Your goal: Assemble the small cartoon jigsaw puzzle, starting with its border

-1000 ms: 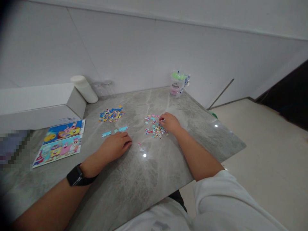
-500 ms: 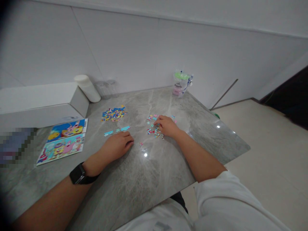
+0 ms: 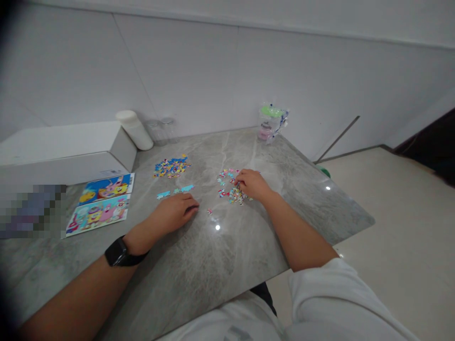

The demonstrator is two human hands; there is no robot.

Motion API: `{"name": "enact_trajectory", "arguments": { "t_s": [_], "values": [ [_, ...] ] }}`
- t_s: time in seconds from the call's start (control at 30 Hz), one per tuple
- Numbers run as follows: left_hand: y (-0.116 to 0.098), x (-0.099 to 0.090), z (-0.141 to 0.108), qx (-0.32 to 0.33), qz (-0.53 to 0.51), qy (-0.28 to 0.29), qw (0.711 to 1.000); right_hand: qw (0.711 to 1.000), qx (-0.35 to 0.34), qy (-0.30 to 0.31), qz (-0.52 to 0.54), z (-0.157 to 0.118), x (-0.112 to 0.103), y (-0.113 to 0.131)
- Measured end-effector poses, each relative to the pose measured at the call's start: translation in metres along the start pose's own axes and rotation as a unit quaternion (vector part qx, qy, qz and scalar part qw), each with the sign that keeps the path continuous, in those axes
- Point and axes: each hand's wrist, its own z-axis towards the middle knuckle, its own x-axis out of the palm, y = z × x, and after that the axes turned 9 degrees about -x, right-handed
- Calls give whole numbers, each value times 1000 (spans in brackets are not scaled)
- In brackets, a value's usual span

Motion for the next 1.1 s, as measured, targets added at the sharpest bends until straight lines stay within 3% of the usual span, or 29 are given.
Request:
{"name": "enact_trajectory", "arguments": {
  "t_s": [0.2,0.4,0.53,0.67,0.87,1.1],
  "values": [
    [-9,-9,9,-45,15,14,999,999,-26,39,14,-1,-5,6],
    [-52,-16,24,-35,31,17,999,999,-23,37,9,0,-1,3],
    [-76,-7,38,-42,27,19,999,999,-10,41,-3,-1,-2,1],
    [-82,6,50,-45,26,13,999,1000,-8,18,-13,-1,1,1],
    [-55,-1,29,-33,14,-14,999,999,8,-32,-23,7,15,15],
    [29,-26,-28,-145,-34,-79,986,997,49,-6,-61,35,20,39]
  ]
}}
